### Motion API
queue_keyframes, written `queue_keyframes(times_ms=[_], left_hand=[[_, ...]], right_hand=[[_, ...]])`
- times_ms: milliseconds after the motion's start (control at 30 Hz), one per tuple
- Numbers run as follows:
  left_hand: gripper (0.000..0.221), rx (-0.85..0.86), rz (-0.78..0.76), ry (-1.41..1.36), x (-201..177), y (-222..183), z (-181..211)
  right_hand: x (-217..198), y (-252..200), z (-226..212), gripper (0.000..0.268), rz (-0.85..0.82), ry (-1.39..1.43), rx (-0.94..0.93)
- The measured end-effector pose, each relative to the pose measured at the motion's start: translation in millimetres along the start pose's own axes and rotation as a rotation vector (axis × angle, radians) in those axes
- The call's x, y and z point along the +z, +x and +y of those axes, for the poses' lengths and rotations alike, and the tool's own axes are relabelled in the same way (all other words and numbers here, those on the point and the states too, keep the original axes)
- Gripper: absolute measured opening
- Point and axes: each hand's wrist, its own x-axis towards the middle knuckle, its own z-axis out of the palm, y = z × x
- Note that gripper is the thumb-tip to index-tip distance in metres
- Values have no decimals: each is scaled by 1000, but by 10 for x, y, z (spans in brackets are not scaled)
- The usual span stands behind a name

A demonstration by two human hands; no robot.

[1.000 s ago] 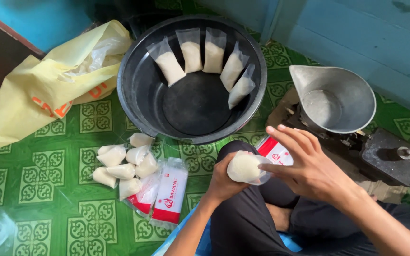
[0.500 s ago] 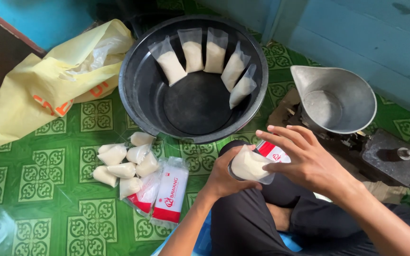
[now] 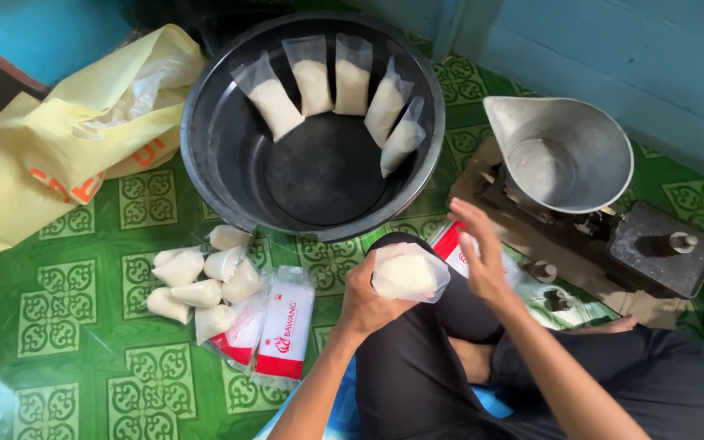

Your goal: Filling small plastic bags with white powder from a basin, weighing them on a scale, and placing them into a larger container.

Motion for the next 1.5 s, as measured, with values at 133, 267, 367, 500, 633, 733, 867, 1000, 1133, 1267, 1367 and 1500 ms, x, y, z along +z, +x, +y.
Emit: queue_keyframes(times_ms=[133,267,367,500,633,733,867,1000,1133,1267,1367,1500], left_hand=[[59,67,-3,25,-9,17,-59],[62,66,-22,19,3,-1,-99],[65,72,-22,-41,52,-26,-148],[64,84,-25,-31,70,-38,-176],[63,69,-66,-33,-3,10,-24],[65,-5,-146,-59,-33,33,111],[66,-115,-227,-68,-68,31,306],[57,-29,-254,-72,-78,111,580],[57,-78,-303,-36,-87,86,708],[64,-133,-351,-74,-127,32,734],[72,-207,-435,-114,-178,47,798],[83,-313,-458,-252,-146,20,749]], right_hand=[[319,-426,556,50,-13,-110,352],[384,-662,617,52,-179,-331,739],[352,-904,668,54,-178,-503,492],[228,-1230,696,57,-206,-655,337],[0,-1385,479,66,-369,-768,269],[-312,-1048,94,57,-556,-793,442],[-632,-441,-641,68,-248,-621,128],[-776,38,-1512,60,-281,-467,-132],[-837,389,-1916,43,-492,-649,-350],[-878,677,-2162,15,-646,-621,-413],[-916,672,-2139,11,-698,-636,-359],[-932,735,-2266,8,-707,-717,-365]])
